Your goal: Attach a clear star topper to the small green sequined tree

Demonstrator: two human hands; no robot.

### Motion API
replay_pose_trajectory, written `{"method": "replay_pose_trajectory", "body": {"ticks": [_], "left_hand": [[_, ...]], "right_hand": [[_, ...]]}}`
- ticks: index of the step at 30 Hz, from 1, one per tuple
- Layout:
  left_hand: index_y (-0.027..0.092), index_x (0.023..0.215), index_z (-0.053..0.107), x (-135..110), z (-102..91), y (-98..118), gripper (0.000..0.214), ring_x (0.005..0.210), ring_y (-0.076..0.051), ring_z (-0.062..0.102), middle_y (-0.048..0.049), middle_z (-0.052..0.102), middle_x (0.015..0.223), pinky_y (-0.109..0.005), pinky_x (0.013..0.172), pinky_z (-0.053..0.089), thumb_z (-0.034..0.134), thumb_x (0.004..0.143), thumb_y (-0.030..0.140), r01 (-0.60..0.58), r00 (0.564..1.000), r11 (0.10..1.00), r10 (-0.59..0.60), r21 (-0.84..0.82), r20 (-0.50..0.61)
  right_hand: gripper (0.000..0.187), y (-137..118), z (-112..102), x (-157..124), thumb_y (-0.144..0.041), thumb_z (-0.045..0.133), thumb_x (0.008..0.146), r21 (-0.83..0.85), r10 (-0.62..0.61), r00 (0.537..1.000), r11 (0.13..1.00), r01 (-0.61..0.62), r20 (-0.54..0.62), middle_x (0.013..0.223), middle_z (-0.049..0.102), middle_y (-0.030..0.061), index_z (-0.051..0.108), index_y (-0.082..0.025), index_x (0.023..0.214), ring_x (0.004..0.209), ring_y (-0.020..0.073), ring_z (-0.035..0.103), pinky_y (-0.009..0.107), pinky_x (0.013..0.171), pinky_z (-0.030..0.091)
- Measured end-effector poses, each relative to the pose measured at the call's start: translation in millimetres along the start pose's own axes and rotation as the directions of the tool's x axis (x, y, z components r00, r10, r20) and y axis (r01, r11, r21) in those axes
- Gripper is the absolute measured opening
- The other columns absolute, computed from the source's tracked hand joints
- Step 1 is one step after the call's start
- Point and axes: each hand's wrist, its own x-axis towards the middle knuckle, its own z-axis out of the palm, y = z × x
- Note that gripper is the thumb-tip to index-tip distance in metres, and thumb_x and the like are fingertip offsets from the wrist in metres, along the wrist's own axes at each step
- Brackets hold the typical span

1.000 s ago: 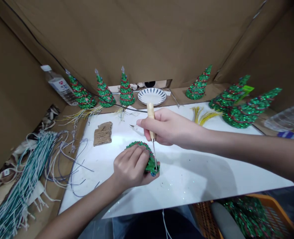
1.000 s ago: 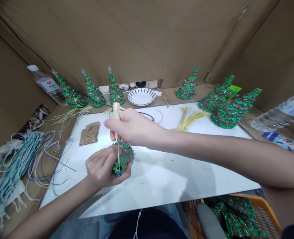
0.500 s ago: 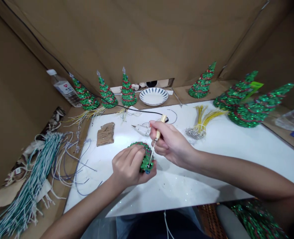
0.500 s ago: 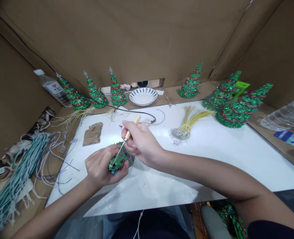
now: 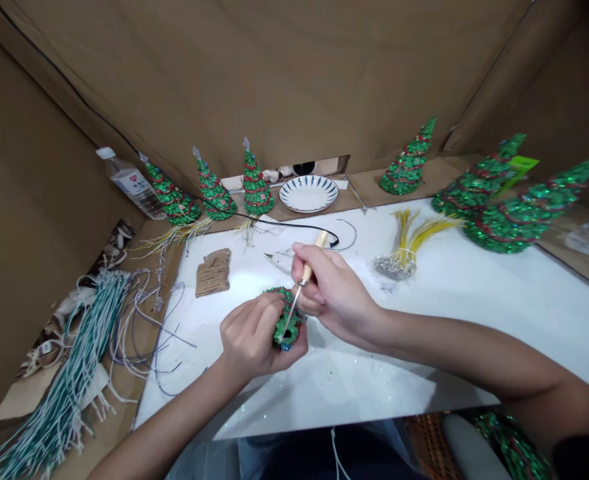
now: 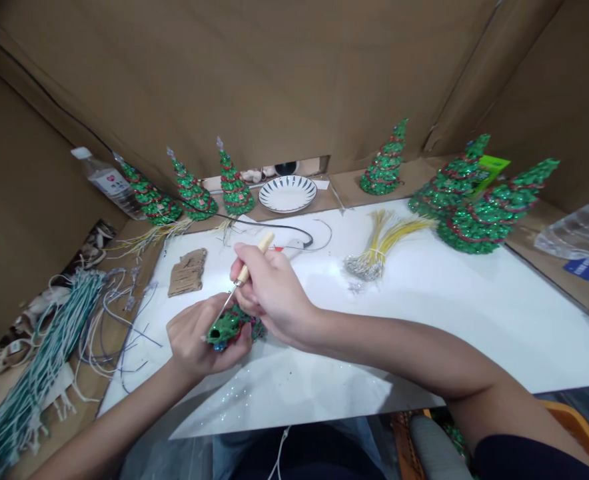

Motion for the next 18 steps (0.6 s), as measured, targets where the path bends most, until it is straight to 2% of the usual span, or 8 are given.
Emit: {"method": "replay_pose_trajectory", "body": {"ticks": [4,8,12,18], "left_hand": [[0.014,0.088,0.057,4,-0.3,3,0.025,0.061,-0.022,0.069,-0.0087,0.070,0.071,-0.029,0.052,0.055,0.063,0.070,0.030,-0.071,0.997,0.997,0.071,0.033,-0.017],[0.014,0.092,0.056,1,-1.4,2,0.027,0.066,-0.021,0.070,-0.0085,0.072,0.077,-0.029,0.057,0.057,0.064,0.070,0.029,-0.017,1.000,1.000,0.017,0.006,0.007],[0.016,0.098,0.054,-5,0.1,-2,0.033,0.074,-0.021,0.071,-0.0083,0.072,0.083,-0.029,0.064,0.058,0.066,0.070,0.028,0.000,0.999,1.000,-0.001,-0.032,-0.034],[0.018,0.090,0.056,-5,5.5,-14,0.018,0.057,-0.014,0.065,-0.0014,0.069,0.073,-0.023,0.053,0.050,0.062,0.077,0.029,0.216,0.975,0.974,-0.212,-0.075,0.061]], "right_hand": [[0.036,-3,9,0,-0.032,0.047,0.089,-0.024,-0.039,0.996,0.999,0.041,0.075,0.032,0.026,-0.0100,0.050,-0.017,0.057,0.029,0.0024,0.018,0.015,0.032,0.014],[0.037,-7,7,3,-0.033,0.048,0.089,-0.047,-0.091,0.992,0.994,0.095,0.087,0.033,0.027,-0.0099,0.050,-0.017,0.056,0.029,0.0019,0.019,0.015,0.032,0.015],[0.039,-12,0,3,-0.036,0.047,0.090,-0.069,-0.151,0.986,0.985,0.156,0.077,0.032,0.028,-0.0096,0.051,-0.016,0.056,0.029,0.0015,0.020,0.015,0.032,0.015],[0.038,-24,-1,2,-0.041,0.054,0.087,-0.088,-0.291,0.956,0.952,0.292,0.027,0.034,0.029,-0.0093,0.053,-0.017,0.059,0.030,0.0014,0.022,0.016,0.033,0.016]]}}
